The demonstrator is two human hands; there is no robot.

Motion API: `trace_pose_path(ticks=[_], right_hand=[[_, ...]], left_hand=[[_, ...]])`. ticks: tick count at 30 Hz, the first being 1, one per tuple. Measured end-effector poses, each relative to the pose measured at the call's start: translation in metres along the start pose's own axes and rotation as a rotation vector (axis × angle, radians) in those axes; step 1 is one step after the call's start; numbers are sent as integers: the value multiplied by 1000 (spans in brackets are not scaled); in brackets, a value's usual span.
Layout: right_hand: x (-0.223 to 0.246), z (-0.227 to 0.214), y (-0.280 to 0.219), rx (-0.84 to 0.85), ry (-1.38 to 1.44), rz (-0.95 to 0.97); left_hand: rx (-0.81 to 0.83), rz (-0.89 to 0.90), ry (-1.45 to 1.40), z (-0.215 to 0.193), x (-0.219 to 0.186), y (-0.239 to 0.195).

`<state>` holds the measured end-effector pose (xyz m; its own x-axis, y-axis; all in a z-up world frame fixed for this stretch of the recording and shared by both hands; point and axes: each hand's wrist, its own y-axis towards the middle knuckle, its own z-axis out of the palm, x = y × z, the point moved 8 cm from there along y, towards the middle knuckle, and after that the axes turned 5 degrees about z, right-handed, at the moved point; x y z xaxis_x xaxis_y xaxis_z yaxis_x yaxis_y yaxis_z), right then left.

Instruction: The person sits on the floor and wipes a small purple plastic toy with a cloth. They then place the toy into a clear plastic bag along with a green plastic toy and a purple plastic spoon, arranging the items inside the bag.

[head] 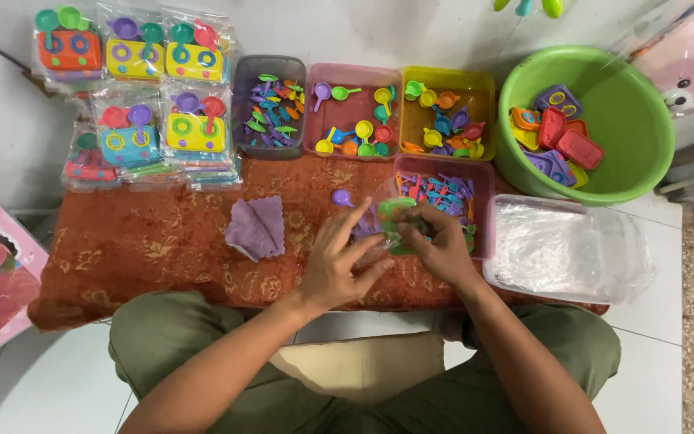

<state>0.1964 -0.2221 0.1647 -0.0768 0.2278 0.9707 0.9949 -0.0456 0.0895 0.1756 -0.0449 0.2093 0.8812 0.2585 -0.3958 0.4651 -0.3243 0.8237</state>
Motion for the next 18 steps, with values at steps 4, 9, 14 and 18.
trace_pose_path(ticks=[4,9,14,18], right_hand=[[9,-10,6,-9,162,-35],[11,-6,3,79,251,-58],[9,-2,0,101,200,-87],[12,0,1,101,231,-63]], left_hand=[[20,-208,-134,-4,22,-4],[-25,-420,-263,0,41,-16],[83,-804,-653,36,73,-63],[135,-929,-837,51,71,-68]])
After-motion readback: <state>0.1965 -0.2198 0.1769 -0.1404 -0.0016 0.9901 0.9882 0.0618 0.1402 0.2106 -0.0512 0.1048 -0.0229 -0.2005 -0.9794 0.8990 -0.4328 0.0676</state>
